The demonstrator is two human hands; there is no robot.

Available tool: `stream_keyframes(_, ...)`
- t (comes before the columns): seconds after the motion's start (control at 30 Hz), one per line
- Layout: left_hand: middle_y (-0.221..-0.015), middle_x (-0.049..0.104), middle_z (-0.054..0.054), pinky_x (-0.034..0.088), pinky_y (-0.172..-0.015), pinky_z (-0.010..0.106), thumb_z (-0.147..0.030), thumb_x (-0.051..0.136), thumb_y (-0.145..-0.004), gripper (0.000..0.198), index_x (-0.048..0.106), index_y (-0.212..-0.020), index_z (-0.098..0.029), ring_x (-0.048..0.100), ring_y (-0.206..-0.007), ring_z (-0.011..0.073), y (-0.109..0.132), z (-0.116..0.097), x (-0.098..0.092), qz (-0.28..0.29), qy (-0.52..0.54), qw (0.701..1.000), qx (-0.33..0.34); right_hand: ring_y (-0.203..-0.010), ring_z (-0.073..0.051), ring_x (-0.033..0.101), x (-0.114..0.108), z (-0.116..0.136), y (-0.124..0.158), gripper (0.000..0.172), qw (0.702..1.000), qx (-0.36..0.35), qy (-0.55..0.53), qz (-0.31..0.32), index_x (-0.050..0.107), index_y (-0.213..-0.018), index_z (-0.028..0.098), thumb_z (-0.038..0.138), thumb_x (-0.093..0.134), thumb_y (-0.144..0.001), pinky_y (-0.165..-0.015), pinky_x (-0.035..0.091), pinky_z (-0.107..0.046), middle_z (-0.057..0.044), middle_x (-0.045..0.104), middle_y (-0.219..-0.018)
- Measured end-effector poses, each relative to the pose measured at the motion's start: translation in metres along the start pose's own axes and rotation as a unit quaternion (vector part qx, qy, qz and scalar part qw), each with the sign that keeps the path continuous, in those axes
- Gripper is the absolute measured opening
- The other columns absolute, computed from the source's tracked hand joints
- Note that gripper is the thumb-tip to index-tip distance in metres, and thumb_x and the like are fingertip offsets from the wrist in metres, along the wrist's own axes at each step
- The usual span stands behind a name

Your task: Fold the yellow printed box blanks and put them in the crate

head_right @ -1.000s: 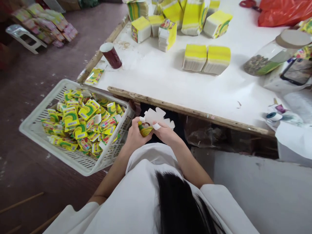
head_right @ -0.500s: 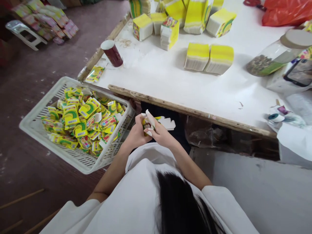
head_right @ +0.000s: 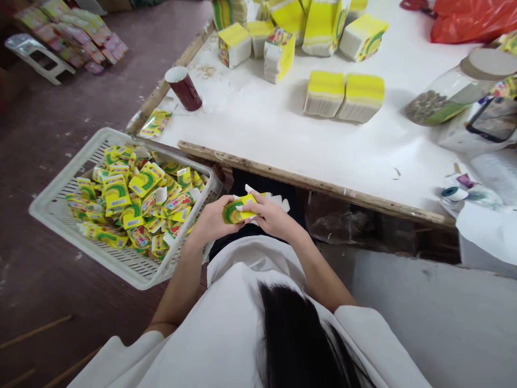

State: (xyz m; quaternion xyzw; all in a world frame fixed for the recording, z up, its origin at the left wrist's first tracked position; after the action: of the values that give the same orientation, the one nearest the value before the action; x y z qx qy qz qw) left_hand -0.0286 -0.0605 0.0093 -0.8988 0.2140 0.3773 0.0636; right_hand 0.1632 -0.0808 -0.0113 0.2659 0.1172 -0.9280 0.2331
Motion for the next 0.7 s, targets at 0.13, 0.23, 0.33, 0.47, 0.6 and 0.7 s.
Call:
stream_keyframes(0.13, -0.114, 0.072, 0.007, 0.054, -0.092, 0.037, -0.029, 0.077, -0.067, 0.057, 0.057, -0.12, -0.021, 0.071, -0.103, 0.0269, -0.002, -0.006, 0.001, 0.009, -0.021, 0.999, 0.024, -0.145, -0.032, 0.04, -0.006, 0.004, -0.002, 0.025, 0.999, 0.022, -0.025, 0.037, 0.066, -0.113, 0.022, 0.023, 0.061, -0.089, -0.11, 0.042, -0.054, -0.016, 0.044, -0.154)
stream_keyframes(0.23, -0.113, 0.072, 0.008, 0.054, -0.094, 0.039, -0.03, 0.076, -0.069, 0.054, 0.059, -0.119, -0.02, 0.07, -0.107, 0.0288, -0.001, -0.007, 0.007, -0.008, -0.025, 1.0, 0.017, -0.143, -0.033, 0.041, 0.005, 0.003, -0.007, 0.043, 0.997, 0.026, -0.074, -0.024, 0.052, -0.127, 0.019, 0.026, 0.064, -0.086, -0.11, 0.042, -0.054, -0.02, 0.042, -0.15)
stream_keyframes(0.33, -0.11, 0.071, 0.007, 0.056, -0.09, 0.038, -0.04, 0.08, -0.069, 0.057, 0.059, -0.118, -0.022, 0.07, -0.101, 0.026, -0.002, 0.006, 0.003, -0.099, 0.124, 0.987, 0.004, -0.131, -0.03, 0.052, 0.015, -0.01, -0.01, 0.072, 0.978, 0.028, -0.179, -0.103, 0.031, -0.144, 0.023, 0.04, 0.068, -0.084, -0.105, 0.047, -0.049, -0.02, 0.04, -0.151)
stream_keyframes(0.47, -0.122, 0.065, 0.008, 0.055, -0.096, 0.038, -0.075, 0.059, -0.078, 0.06, 0.056, -0.116, -0.028, 0.065, -0.115, 0.0234, -0.001, 0.05, -0.027, -0.413, 0.424, 0.805, -0.031, -0.11, -0.028, 0.06, 0.012, -0.041, -0.004, 0.039, 0.974, 0.151, -0.048, -0.162, 0.057, -0.119, 0.021, 0.034, 0.069, -0.083, -0.095, 0.051, -0.045, -0.013, 0.06, -0.123)
stream_keyframes(0.6, -0.142, 0.054, 0.01, 0.051, -0.103, 0.037, -0.078, 0.043, -0.086, 0.055, 0.056, -0.109, -0.029, 0.052, -0.135, 0.0219, -0.006, 0.079, -0.026, -0.457, 0.508, 0.722, -0.109, -0.102, -0.032, 0.056, 0.016, -0.056, 0.003, 0.025, 0.942, 0.24, 0.208, -0.107, 0.067, -0.098, 0.018, 0.019, 0.077, -0.075, -0.09, 0.049, -0.047, -0.015, 0.061, -0.108)
stream_keyframes(0.7, -0.141, 0.055, 0.011, 0.053, -0.1, 0.038, -0.065, 0.062, -0.083, 0.048, 0.054, -0.113, -0.028, 0.058, -0.128, 0.0214, -0.012, 0.082, 0.004, -0.372, 0.509, 0.761, -0.152, -0.101, -0.033, 0.054, 0.024, -0.055, 0.004, 0.025, 0.931, 0.246, 0.249, -0.105, 0.067, -0.097, 0.018, 0.019, 0.079, -0.075, -0.086, 0.05, -0.045, -0.015, 0.059, -0.108)
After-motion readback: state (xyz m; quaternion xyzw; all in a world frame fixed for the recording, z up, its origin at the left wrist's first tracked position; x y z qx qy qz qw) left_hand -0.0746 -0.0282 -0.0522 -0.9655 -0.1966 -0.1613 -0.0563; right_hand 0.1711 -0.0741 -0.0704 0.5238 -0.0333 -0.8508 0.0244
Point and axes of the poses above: each hand's wrist, its own y-axis away from the middle knuckle, its own x-axis out of the palm, z = x × y, the point moved 3 cm from there along -y, towards the middle knuckle
